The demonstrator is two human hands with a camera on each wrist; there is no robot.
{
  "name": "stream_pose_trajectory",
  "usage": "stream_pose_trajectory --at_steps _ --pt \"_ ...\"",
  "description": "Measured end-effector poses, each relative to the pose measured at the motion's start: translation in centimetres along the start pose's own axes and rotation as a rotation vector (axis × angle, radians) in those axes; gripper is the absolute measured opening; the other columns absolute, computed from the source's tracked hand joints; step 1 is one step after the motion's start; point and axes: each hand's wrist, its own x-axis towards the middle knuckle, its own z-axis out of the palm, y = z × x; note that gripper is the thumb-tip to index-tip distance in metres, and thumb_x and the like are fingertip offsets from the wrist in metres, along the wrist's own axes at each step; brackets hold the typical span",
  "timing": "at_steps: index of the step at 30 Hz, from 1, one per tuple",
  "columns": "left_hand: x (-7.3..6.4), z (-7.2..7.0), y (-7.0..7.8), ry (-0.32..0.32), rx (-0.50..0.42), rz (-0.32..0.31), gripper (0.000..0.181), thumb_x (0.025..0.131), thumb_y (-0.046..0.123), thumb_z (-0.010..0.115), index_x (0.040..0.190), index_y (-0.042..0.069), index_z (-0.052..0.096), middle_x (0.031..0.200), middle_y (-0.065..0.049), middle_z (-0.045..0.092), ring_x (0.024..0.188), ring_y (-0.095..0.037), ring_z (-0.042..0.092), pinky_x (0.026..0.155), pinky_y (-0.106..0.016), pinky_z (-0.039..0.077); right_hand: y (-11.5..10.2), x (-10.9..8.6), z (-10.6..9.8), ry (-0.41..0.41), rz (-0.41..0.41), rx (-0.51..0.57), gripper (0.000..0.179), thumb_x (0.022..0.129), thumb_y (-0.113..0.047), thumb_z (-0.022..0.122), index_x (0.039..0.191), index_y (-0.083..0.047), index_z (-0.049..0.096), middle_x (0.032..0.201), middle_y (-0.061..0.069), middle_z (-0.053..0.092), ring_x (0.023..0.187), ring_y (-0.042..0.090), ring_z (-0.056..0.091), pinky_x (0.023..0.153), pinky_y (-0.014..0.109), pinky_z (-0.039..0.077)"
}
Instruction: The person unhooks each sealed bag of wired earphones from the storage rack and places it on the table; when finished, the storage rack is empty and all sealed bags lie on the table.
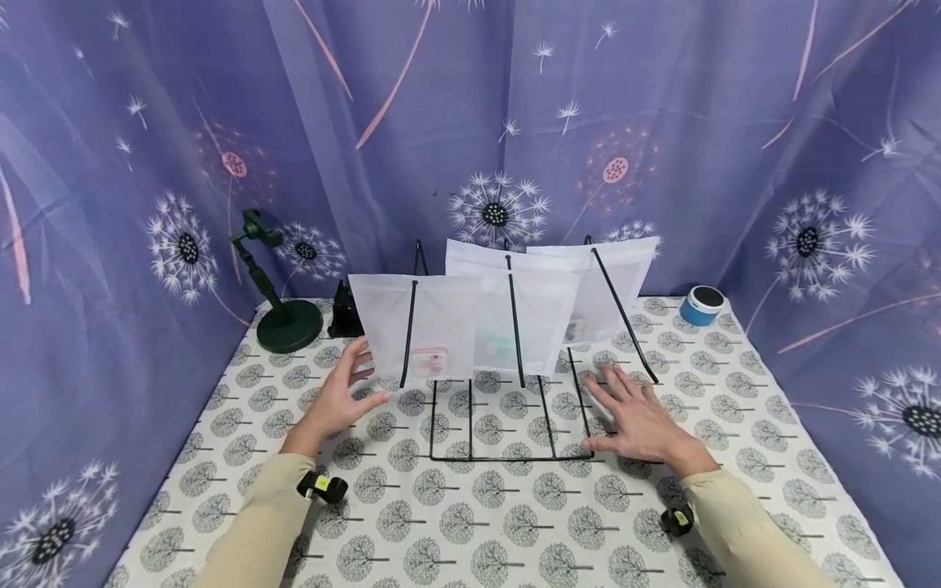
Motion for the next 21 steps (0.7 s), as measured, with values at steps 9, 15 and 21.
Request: stream_pose_trajectory --at_steps 9,15,21 --pt "0.9 0.7 0.2 0.047 -0.028 0.133 0.088 0.078 -0.012 0.072 0.145 -0.013 0.015 0.132 -0.043 0.043 0.120 -0.054 0.048 0.090 -0.063 0.049 -0.2 0.1 0.7 0.023 -0.025 0.012 0.106 0.073 -0.076 0.063 0.154 -0.015 0.030 0.160 0.024 0.018 0.144 0.048 0.019 0.105 0.080 0.015" --pt "1.4 1.2 -0.3 0.054 -0.032 0.156 0.081 0.078 -0.016 0.069 0.143 -0.014 0.019 0.111 -0.035 0.061 0.105 -0.049 0.059 0.086 -0.061 0.052 -0.2 0.3 0.9 0.008 -0.027 0.046 0.106 0.073 -0.075 0.064 0.154 -0.015 0.030 0.160 0.023 0.016 0.145 0.048 0.017 0.105 0.080 0.013" --pt "2.1 1.9 -0.5 0.071 -0.133 0.192 0.076 0.080 -0.018 0.065 0.141 -0.014 0.020 0.103 -0.035 0.062 0.095 -0.038 0.064 0.081 -0.060 0.054 0.3 0.5 0.9 -0.025 -0.026 0.041 0.106 0.072 -0.077 0.063 0.154 -0.017 0.030 0.160 0.023 0.017 0.146 0.046 0.015 0.106 0.080 0.013"
